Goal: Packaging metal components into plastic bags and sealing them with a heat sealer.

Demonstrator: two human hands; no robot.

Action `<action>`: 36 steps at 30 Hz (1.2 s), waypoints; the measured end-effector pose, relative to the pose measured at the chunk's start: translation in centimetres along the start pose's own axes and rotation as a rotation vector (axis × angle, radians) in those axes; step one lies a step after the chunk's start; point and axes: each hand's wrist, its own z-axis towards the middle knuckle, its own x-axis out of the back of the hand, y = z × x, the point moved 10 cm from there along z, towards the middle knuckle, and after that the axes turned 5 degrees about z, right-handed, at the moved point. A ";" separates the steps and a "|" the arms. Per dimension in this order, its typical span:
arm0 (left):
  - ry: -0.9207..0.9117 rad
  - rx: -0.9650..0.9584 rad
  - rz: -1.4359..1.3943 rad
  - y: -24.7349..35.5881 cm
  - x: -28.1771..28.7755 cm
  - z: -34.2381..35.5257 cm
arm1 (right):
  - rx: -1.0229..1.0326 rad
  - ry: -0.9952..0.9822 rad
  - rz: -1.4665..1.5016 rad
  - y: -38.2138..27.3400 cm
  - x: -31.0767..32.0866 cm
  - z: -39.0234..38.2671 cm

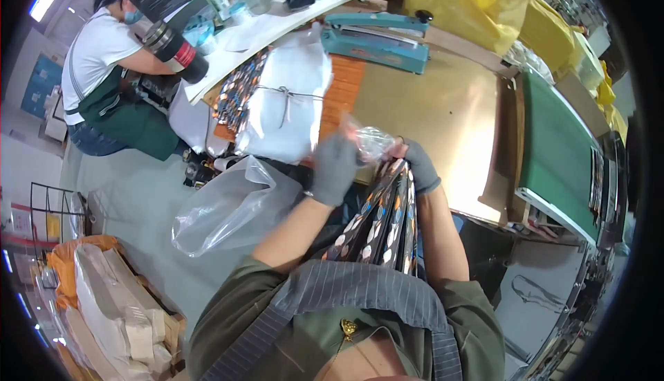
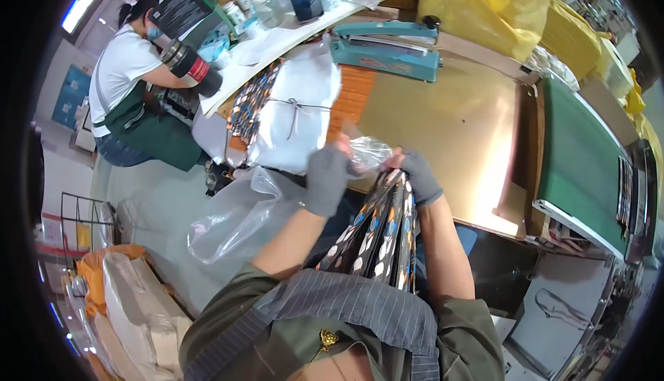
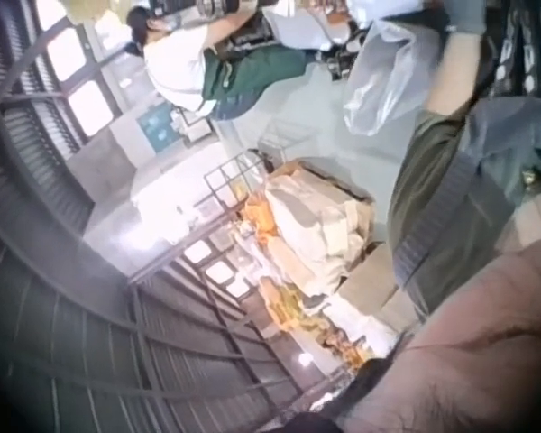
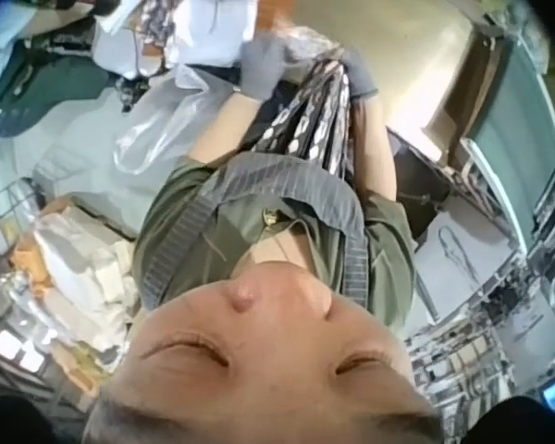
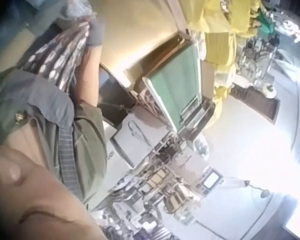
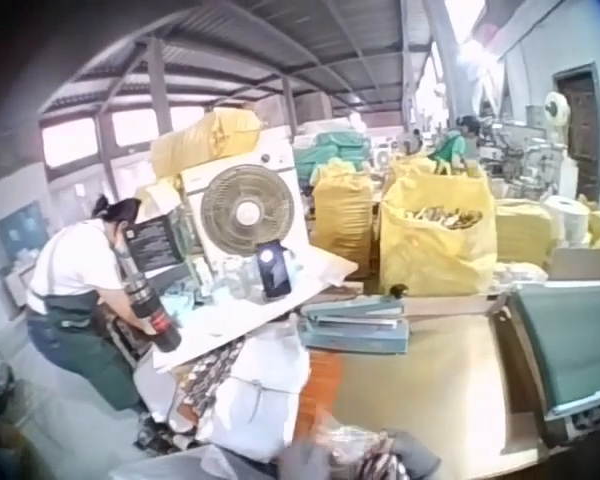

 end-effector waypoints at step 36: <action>-1.235 -1.069 0.863 0.5 -23.4 10.3 | 0.347 0.724 -1.443 -24.8 1.0 -12.0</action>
